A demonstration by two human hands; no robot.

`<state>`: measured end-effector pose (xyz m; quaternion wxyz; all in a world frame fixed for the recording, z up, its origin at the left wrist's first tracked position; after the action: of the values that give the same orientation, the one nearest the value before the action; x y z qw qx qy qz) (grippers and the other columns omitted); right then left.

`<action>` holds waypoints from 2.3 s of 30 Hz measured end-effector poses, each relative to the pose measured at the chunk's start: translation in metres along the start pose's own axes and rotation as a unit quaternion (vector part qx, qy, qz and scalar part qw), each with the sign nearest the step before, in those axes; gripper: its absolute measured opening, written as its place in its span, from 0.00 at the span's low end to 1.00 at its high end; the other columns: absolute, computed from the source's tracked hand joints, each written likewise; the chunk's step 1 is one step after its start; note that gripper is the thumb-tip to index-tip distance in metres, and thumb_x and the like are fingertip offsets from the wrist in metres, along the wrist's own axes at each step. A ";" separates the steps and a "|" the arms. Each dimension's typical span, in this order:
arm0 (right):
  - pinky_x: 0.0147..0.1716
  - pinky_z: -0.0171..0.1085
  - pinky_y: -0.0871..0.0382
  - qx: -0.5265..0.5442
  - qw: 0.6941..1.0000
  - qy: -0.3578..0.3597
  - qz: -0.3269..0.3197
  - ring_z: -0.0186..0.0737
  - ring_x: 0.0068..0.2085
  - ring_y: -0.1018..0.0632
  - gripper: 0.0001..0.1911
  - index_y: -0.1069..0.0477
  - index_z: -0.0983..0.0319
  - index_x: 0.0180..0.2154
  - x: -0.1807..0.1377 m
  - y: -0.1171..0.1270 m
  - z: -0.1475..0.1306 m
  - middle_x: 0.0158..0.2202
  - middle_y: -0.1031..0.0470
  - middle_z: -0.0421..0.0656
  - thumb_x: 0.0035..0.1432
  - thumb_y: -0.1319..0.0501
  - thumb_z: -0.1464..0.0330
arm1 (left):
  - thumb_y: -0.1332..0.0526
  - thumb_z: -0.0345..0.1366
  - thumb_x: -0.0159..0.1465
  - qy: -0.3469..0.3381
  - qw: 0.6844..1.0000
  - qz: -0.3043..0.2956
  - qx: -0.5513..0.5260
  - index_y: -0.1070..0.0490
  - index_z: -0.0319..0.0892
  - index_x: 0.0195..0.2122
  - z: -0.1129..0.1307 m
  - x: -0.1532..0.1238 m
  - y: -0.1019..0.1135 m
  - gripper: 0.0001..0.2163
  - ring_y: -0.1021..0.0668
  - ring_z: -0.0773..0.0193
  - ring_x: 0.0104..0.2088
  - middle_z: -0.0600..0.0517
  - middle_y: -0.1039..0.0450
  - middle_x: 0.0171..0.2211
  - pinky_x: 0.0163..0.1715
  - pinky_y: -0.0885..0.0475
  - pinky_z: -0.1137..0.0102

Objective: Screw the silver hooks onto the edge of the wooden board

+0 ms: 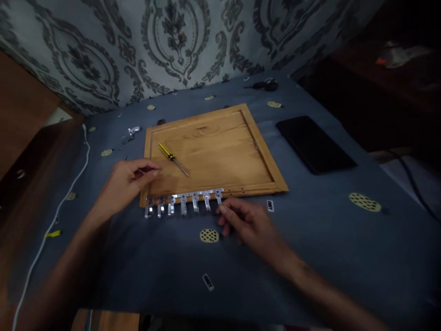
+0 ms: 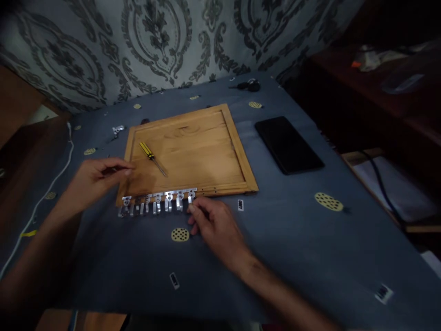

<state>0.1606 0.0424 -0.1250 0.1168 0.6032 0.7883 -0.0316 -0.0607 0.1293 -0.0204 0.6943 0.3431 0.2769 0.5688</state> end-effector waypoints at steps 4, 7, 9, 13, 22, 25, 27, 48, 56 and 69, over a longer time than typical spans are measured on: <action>0.16 0.29 0.37 -0.006 1.000 -0.011 -0.005 0.33 0.22 0.26 0.19 0.32 0.59 0.27 0.001 -0.001 0.001 0.24 0.25 0.41 0.61 0.42 0.51 | 0.36 0.45 0.57 0.031 0.996 0.075 -0.031 0.20 0.42 0.34 -0.044 -0.009 0.029 0.13 0.20 0.61 0.32 0.51 0.18 0.32 0.32 0.29 0.70; 0.15 0.31 0.37 -0.017 1.000 -0.019 -0.002 0.35 0.22 0.25 0.22 0.30 0.60 0.27 0.002 0.001 0.003 0.24 0.25 0.43 0.58 0.40 0.48 | 0.37 0.45 0.56 0.063 0.990 0.119 -0.049 0.21 0.41 0.34 -0.077 -0.014 0.041 0.13 0.21 0.61 0.31 0.50 0.19 0.29 0.32 0.29 0.70; 0.14 0.32 0.38 -0.016 1.000 -0.015 0.005 0.37 0.21 0.26 0.25 0.29 0.60 0.27 0.004 0.003 0.003 0.23 0.25 0.43 0.55 0.39 0.44 | 0.38 0.44 0.56 0.076 0.987 0.131 -0.044 0.22 0.40 0.34 -0.093 -0.016 0.044 0.13 0.21 0.61 0.30 0.49 0.20 0.28 0.31 0.28 0.70; 0.16 0.34 0.35 -0.033 0.999 -0.024 -0.005 0.38 0.21 0.26 0.27 0.27 0.59 0.28 0.005 0.003 0.006 0.22 0.25 0.43 0.54 0.39 0.41 | 0.40 0.38 0.58 0.090 0.984 0.151 -0.010 0.21 0.40 0.35 -0.111 -0.016 0.042 0.10 0.20 0.60 0.32 0.49 0.19 0.31 0.32 0.28 0.69; 0.16 0.35 0.37 -0.062 0.998 -0.020 -0.015 0.39 0.20 0.28 0.31 0.28 0.58 0.26 0.008 0.001 0.003 0.19 0.28 0.44 0.51 0.41 0.36 | 0.39 0.31 0.66 0.131 0.971 0.182 0.087 0.25 0.38 0.45 -0.142 0.008 0.052 0.07 0.21 0.60 0.44 0.47 0.21 0.42 0.48 0.25 0.60; 0.15 0.35 0.38 -0.064 0.998 -0.018 -0.012 0.38 0.19 0.29 0.31 0.27 0.58 0.26 0.008 0.002 0.003 0.19 0.28 0.44 0.51 0.41 0.36 | 0.39 0.39 0.69 0.158 0.970 0.161 0.095 0.27 0.37 0.47 -0.158 0.022 0.055 0.12 0.21 0.61 0.42 0.47 0.24 0.44 0.44 0.22 0.60; 0.15 0.35 0.38 -0.065 0.998 -0.015 -0.006 0.38 0.18 0.30 0.31 0.27 0.58 0.26 0.008 0.004 0.003 0.18 0.28 0.44 0.51 0.41 0.36 | 0.39 0.41 0.69 0.168 0.970 0.145 0.101 0.27 0.37 0.49 -0.165 0.029 0.054 0.13 0.20 0.61 0.43 0.47 0.24 0.45 0.43 0.21 0.61; 0.14 0.28 0.39 0.001 1.000 0.019 -0.002 0.33 0.22 0.26 0.14 0.33 0.60 0.28 0.003 -0.002 -0.004 0.24 0.27 0.40 0.60 0.43 0.58 | 0.39 0.37 0.59 0.064 0.984 0.133 0.096 0.28 0.42 0.32 -0.082 0.029 0.044 0.05 0.26 0.63 0.29 0.53 0.25 0.28 0.32 0.32 0.69; 0.17 0.28 0.37 -0.006 1.000 0.021 -0.004 0.32 0.22 0.26 0.13 0.34 0.60 0.27 0.001 -0.002 -0.009 0.23 0.27 0.39 0.63 0.45 0.62 | 0.34 0.38 0.54 -0.040 0.979 -0.119 -0.163 0.26 0.39 0.29 0.047 0.027 -0.059 0.07 0.25 0.68 0.28 0.54 0.25 0.26 0.31 0.30 0.73; 0.20 0.31 0.36 -0.012 1.000 0.010 -0.005 0.33 0.21 0.26 0.13 0.34 0.60 0.27 -0.001 -0.001 -0.005 0.22 0.26 0.40 0.66 0.46 0.67 | 0.40 0.28 0.61 -0.101 0.955 -0.260 -0.104 0.24 0.38 0.34 0.078 0.018 -0.129 0.05 0.23 0.69 0.31 0.52 0.21 0.31 0.33 0.30 0.73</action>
<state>0.1592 0.0426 -0.1199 0.1165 0.5979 0.7929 -0.0165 0.0810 0.1187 -0.0749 0.8742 0.2411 0.2242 0.3570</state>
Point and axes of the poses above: each hand's wrist, its own x-axis towards the middle knuckle, its own y-axis out of the back of the hand, z = x × y, the point moved 10 cm from there along x, towards the middle knuckle
